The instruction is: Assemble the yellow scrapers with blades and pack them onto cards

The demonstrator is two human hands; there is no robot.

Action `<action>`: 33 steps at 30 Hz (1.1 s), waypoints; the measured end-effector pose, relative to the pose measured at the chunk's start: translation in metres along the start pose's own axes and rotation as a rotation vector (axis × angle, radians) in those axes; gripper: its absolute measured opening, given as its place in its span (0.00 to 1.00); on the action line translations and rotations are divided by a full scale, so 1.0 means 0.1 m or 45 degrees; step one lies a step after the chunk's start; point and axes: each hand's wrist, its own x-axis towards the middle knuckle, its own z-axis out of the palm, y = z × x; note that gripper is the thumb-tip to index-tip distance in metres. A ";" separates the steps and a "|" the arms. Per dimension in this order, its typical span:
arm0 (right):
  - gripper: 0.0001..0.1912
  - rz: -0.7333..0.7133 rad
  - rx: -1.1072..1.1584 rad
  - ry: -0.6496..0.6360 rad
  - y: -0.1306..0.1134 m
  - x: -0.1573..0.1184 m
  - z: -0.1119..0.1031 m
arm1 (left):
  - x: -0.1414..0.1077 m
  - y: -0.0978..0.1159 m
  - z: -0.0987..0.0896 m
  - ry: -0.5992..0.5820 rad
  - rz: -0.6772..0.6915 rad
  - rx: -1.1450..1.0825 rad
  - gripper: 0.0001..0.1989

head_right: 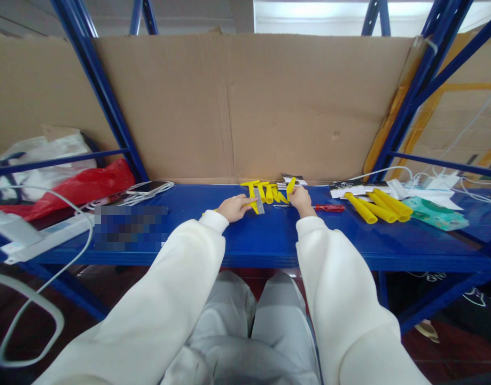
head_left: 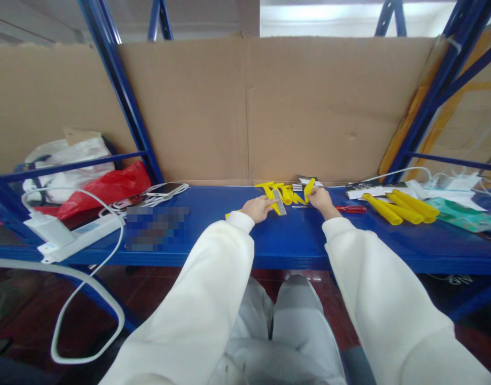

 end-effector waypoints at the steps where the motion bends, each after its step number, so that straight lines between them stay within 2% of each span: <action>1: 0.13 0.007 -0.009 -0.005 0.00 0.00 0.00 | 0.00 0.00 0.00 0.000 -0.004 -0.002 0.24; 9: 0.14 0.039 -0.019 -0.089 -0.03 -0.03 -0.02 | -0.01 0.00 -0.01 -0.001 0.005 -0.004 0.24; 14: 0.14 0.059 0.045 -0.055 -0.04 -0.04 -0.04 | 0.00 -0.01 -0.01 -0.020 0.001 -0.010 0.24; 20: 0.11 0.046 0.267 0.023 -0.06 0.02 -0.04 | 0.01 -0.02 0.02 -0.003 0.006 -0.026 0.25; 25: 0.08 0.031 0.676 0.049 -0.16 0.00 -0.04 | 0.02 -0.03 0.03 -0.010 -0.001 -0.029 0.25; 27: 0.10 -0.026 0.824 -0.036 -0.23 -0.05 -0.06 | 0.02 -0.03 0.03 -0.008 -0.004 -0.034 0.27; 30: 0.15 -0.102 1.069 -0.324 -0.31 -0.16 -0.12 | 0.04 -0.04 0.05 0.009 -0.016 -0.056 0.31; 33: 0.14 -0.136 1.139 -0.583 -0.37 -0.27 -0.17 | 0.05 -0.04 0.07 0.017 -0.028 -0.079 0.35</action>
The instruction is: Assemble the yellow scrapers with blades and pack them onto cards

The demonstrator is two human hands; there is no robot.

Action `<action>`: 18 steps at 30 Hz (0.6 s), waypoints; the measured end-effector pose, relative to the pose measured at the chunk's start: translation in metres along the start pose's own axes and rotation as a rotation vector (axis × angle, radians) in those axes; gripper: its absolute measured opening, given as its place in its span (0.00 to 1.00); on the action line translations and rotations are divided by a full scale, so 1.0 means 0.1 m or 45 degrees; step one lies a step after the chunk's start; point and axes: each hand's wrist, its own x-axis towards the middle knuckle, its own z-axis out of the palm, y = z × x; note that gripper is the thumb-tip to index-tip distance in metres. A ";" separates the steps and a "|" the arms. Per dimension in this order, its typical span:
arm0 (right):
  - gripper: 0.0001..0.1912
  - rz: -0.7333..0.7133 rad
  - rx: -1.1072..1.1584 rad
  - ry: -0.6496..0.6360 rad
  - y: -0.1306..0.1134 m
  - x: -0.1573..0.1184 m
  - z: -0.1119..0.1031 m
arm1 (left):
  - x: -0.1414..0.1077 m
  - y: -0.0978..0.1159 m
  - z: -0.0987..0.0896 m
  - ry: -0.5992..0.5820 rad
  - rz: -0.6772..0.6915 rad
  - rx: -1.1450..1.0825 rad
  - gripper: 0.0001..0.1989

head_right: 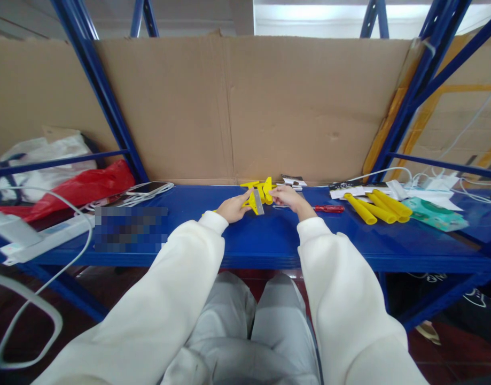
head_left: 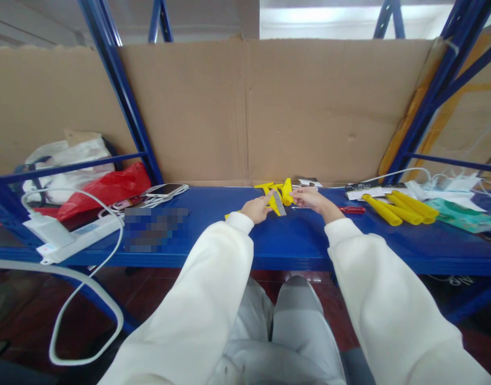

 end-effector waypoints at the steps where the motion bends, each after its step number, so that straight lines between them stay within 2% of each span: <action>1: 0.14 0.005 -0.008 -0.061 -0.01 -0.02 0.01 | 0.00 0.00 0.00 -0.002 -0.007 -0.003 0.36; 4: 0.15 -0.030 -0.068 -0.202 -0.03 -0.06 0.03 | 0.00 0.01 0.00 -0.012 -0.038 0.003 0.37; 9: 0.16 -0.060 -0.140 -0.326 -0.05 -0.09 0.06 | 0.00 0.03 -0.01 -0.014 -0.050 0.009 0.39; 18: 0.15 -0.100 -0.199 -0.375 -0.05 -0.09 0.15 | 0.01 0.01 0.01 -0.002 -0.042 0.027 0.41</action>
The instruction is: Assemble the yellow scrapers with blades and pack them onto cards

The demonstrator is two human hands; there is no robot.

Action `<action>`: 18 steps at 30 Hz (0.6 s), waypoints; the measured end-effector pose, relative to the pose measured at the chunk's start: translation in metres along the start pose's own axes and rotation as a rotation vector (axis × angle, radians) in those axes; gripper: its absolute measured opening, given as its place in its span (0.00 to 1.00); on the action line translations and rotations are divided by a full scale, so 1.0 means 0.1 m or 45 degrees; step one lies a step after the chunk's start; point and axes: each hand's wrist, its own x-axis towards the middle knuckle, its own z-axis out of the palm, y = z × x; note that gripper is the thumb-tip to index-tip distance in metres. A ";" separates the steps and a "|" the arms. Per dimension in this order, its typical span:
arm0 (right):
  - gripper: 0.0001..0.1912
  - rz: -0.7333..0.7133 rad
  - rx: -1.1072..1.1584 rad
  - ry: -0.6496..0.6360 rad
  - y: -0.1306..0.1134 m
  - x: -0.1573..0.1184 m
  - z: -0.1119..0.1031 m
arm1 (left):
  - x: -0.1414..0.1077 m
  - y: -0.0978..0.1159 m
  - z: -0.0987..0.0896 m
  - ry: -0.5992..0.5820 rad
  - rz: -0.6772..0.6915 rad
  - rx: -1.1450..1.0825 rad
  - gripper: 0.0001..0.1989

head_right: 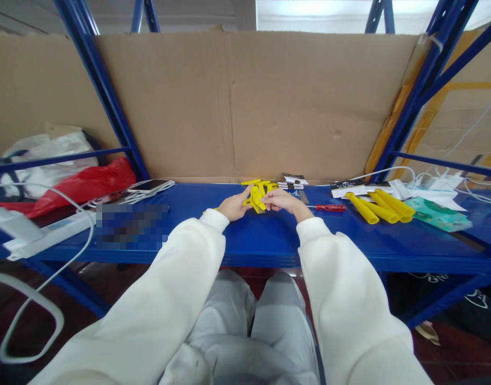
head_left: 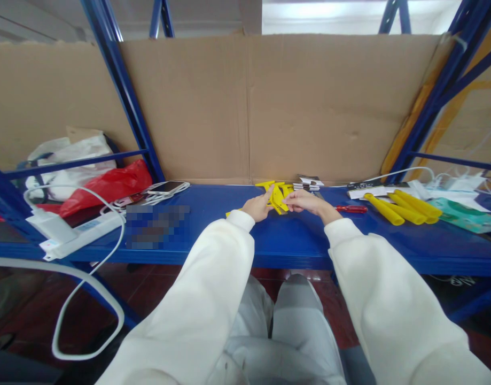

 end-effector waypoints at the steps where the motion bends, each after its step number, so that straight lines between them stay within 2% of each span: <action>1: 0.15 0.000 -0.006 0.000 0.00 0.00 0.00 | 0.00 0.00 0.00 0.001 -0.005 0.001 0.41; 18: 0.19 0.040 -0.106 0.022 -0.05 0.00 0.07 | 0.01 -0.01 0.01 0.008 0.014 -0.018 0.40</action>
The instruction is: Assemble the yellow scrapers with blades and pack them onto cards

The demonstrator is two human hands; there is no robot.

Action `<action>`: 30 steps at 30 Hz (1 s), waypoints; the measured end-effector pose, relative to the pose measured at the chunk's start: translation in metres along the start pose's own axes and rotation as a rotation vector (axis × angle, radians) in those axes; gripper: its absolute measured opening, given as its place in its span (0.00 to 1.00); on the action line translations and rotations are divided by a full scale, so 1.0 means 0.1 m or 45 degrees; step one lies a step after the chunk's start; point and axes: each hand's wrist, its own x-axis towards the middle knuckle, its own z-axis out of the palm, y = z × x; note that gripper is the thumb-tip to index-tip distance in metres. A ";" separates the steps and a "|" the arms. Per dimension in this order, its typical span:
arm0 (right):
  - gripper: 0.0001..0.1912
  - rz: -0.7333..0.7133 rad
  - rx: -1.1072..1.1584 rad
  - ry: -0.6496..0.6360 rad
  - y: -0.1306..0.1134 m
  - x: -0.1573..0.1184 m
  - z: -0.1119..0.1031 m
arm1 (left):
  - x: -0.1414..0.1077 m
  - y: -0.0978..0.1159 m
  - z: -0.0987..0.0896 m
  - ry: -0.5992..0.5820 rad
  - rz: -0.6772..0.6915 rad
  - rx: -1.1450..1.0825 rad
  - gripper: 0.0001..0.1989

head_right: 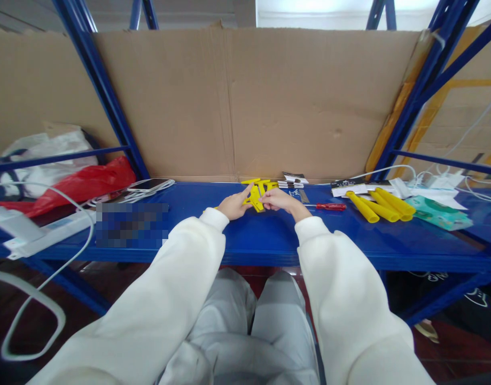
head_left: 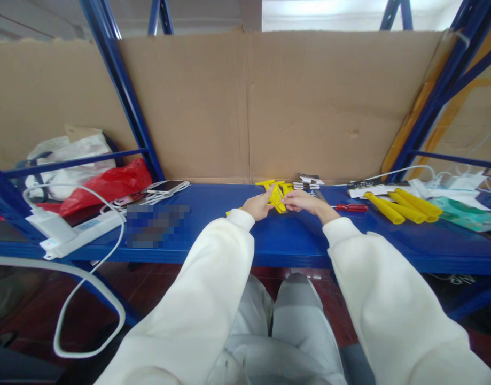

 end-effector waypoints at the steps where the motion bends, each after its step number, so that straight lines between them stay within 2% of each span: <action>1: 0.20 0.005 -0.004 0.000 -0.01 0.00 0.00 | -0.01 0.01 -0.01 -0.006 -0.007 0.000 0.40; 6: 0.21 0.027 -0.035 0.009 -0.04 -0.02 0.02 | -0.05 0.04 -0.06 -0.019 0.017 0.000 0.34; 10: 0.19 0.071 -0.062 0.082 -0.04 -0.01 0.03 | -0.05 0.03 -0.08 -0.028 0.095 0.023 0.26; 13: 0.19 0.087 -0.100 0.130 -0.05 -0.01 0.04 | -0.05 0.02 -0.08 -0.023 0.108 0.034 0.24; 22: 0.10 0.100 0.034 0.480 -0.12 -0.05 0.03 | -0.04 0.00 -0.07 0.018 0.167 0.023 0.24; 27: 0.07 0.128 0.037 0.445 -0.08 -0.04 0.03 | -0.05 0.02 -0.08 0.030 0.155 0.007 0.23; 30: 0.09 0.126 0.032 0.394 -0.05 -0.03 0.02 | -0.04 0.02 -0.07 0.032 0.156 0.007 0.22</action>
